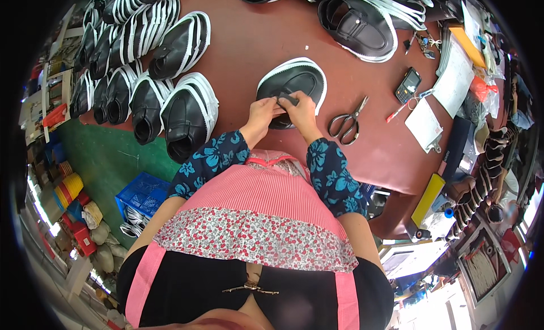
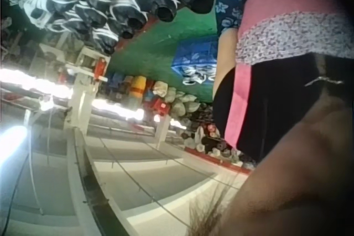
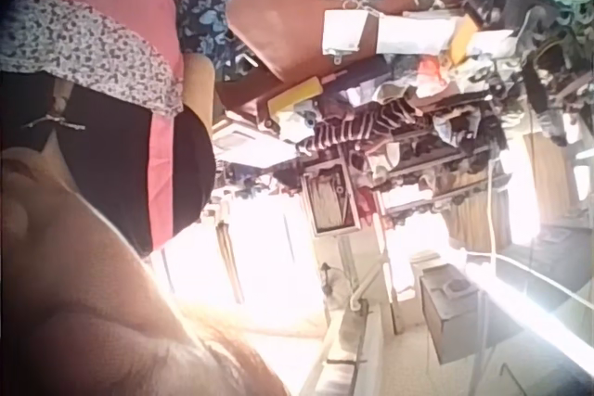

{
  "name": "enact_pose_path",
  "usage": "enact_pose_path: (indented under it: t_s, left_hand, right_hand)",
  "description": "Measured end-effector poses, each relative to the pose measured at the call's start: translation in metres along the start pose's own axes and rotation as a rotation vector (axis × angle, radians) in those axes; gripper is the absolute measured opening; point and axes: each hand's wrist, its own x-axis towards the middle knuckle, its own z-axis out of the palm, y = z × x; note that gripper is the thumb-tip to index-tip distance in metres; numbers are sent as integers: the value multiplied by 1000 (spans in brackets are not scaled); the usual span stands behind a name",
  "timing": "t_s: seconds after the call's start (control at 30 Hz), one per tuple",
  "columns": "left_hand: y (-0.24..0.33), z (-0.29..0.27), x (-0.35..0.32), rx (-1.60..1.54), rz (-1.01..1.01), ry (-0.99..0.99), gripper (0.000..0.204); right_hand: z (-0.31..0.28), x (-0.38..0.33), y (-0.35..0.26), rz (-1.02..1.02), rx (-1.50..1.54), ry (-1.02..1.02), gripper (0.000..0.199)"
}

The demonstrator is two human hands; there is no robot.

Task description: The person is assembling and inspecting shoe uppers and soles on a factory workbench.

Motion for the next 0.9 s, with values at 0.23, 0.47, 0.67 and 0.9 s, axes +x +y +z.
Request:
enact_pose_path:
  t_s: [0.23,0.47,0.67,0.9]
  left_hand:
    - [2,0,-5,33,33,-20,33]
    - [4,-13,-5,53,-4,-69,31]
    - [6,0,-41,7,-125,-179,28]
    - [0,5,-52,-185,-184,108,36]
  right_hand:
    - [-10,-8,-1,-21,11,-60,35]
    - [-10,-5,-8,-9,-33,-7,33]
    - [-4,11,4,-145,-139,201,32]
    - [24,33,-39,-254,-147,-149,33]
